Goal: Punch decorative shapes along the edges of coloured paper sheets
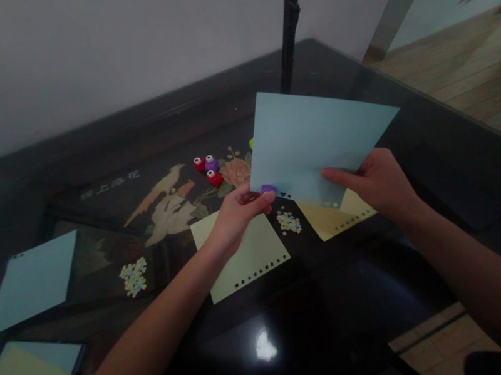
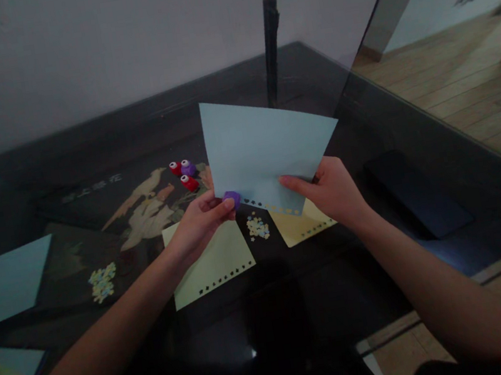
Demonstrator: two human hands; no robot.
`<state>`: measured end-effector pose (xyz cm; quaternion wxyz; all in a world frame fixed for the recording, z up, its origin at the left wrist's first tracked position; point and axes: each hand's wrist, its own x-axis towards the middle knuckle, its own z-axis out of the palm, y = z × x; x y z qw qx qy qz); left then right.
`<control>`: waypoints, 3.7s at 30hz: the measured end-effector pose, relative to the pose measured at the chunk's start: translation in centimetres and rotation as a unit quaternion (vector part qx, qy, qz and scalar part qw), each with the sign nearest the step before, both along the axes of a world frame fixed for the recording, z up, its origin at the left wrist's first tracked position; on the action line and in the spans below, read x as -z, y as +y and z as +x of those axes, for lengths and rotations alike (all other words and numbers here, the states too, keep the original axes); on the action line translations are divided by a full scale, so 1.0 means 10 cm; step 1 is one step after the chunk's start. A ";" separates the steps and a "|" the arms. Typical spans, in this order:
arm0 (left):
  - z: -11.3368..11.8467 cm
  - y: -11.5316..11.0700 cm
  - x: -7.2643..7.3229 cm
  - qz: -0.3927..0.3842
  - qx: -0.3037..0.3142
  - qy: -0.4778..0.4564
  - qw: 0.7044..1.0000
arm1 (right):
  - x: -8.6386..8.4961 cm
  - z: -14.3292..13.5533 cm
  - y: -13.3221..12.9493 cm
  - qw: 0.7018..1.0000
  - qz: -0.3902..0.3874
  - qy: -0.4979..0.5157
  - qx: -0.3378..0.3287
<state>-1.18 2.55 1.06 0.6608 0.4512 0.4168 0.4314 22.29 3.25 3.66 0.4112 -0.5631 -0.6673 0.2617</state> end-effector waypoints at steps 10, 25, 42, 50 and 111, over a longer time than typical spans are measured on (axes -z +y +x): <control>-0.01 0.00 -0.01 -0.022 -0.011 0.019 1.000 | -0.02 0.00 -0.01 1.000 -0.006 0.000 0.002; -0.01 0.01 -0.01 -0.014 -0.004 0.032 0.999 | 0.00 0.00 0.00 1.000 0.001 0.019 -0.005; -0.02 0.02 0.02 0.000 -0.001 0.043 0.999 | -0.03 -0.01 0.00 1.000 -0.003 0.004 0.000; -0.01 0.02 0.02 0.004 -0.005 0.034 0.999 | -0.03 0.00 -0.01 1.000 0.009 -0.018 0.002; 0.05 -0.07 0.00 0.025 -0.021 0.012 0.999 | -0.16 0.00 -0.12 1.000 -0.025 -0.002 0.011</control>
